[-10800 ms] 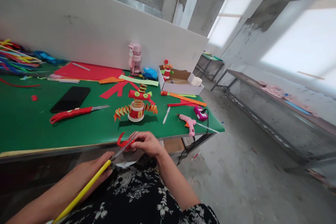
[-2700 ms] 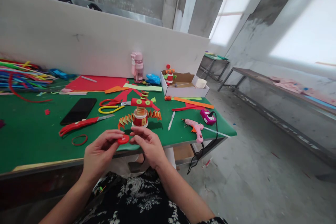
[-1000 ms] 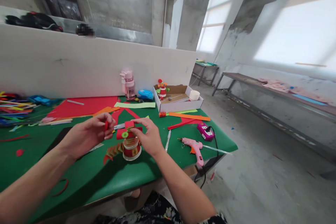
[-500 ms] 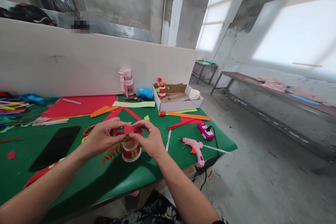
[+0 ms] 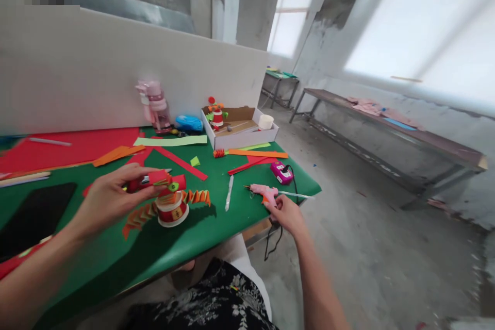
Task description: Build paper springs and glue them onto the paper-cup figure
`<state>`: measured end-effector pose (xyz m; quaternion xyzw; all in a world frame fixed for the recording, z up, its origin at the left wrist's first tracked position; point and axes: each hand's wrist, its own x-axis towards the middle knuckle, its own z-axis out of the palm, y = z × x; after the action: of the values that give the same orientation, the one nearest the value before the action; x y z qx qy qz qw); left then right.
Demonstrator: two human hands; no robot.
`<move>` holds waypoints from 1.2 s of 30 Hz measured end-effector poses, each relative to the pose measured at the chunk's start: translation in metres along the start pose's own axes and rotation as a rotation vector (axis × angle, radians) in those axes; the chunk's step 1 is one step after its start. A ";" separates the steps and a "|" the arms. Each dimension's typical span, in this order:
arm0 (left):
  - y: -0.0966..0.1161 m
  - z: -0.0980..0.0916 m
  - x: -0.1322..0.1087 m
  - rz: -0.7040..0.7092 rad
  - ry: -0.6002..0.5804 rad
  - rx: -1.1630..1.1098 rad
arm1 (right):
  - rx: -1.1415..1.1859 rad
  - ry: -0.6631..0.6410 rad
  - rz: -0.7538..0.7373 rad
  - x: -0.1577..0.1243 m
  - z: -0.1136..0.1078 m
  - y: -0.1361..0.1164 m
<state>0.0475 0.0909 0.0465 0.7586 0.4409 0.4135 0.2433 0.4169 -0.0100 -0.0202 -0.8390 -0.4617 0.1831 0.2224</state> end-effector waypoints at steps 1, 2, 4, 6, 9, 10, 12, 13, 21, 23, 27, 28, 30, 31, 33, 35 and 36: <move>-0.002 0.001 0.001 0.011 0.007 -0.006 | 0.001 -0.032 -0.002 0.001 0.001 0.002; -0.004 0.003 0.002 0.019 0.018 -0.013 | -0.006 -0.057 -0.009 0.003 0.001 0.002; -0.007 0.005 0.003 0.021 0.041 -0.022 | -0.003 -0.083 -0.002 0.005 -0.001 -0.003; -0.008 0.006 0.003 0.010 0.056 -0.024 | 0.112 -0.111 0.029 0.004 -0.006 -0.012; -0.007 0.006 0.004 0.001 0.068 -0.024 | 0.567 -0.187 0.048 -0.001 -0.013 -0.031; -0.006 0.006 0.004 0.000 0.070 -0.025 | 0.741 -0.215 0.051 -0.004 -0.013 -0.039; -0.006 0.006 0.004 -0.003 0.066 -0.025 | 1.021 -0.268 0.071 -0.007 -0.012 -0.056; -0.006 0.005 0.004 -0.003 0.064 -0.024 | 1.126 -0.302 0.079 -0.009 -0.010 -0.065; -0.011 0.005 0.003 0.020 0.048 -0.011 | 1.506 -0.639 -0.004 -0.005 -0.005 -0.125; -0.012 0.005 0.002 0.017 0.045 -0.015 | 1.470 -0.646 0.001 -0.005 -0.007 -0.135; -0.011 0.004 0.001 0.008 0.036 -0.003 | 1.323 -0.667 -0.224 -0.012 -0.015 -0.149; -0.010 0.004 0.001 0.008 0.034 0.002 | 1.266 -0.666 -0.304 -0.014 -0.017 -0.153; -0.009 0.004 0.000 0.017 0.034 0.013 | 1.121 -0.630 -0.431 -0.016 -0.024 -0.159; -0.009 0.004 -0.001 0.024 0.033 0.018 | 1.042 -0.599 -0.475 -0.017 -0.028 -0.162; -0.008 0.005 -0.002 0.039 0.037 0.030 | 0.891 -0.545 -0.543 -0.018 -0.036 -0.167; -0.008 0.006 -0.003 0.048 0.034 0.036 | 0.747 -0.513 -0.606 -0.019 -0.043 -0.171; -0.008 0.006 -0.004 0.052 0.034 0.037 | 0.674 -0.504 -0.638 -0.020 -0.047 -0.173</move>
<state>0.0482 0.0914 0.0358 0.7670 0.4327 0.4243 0.2107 0.3111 0.0459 0.1145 -0.4688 -0.6486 0.4405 0.4067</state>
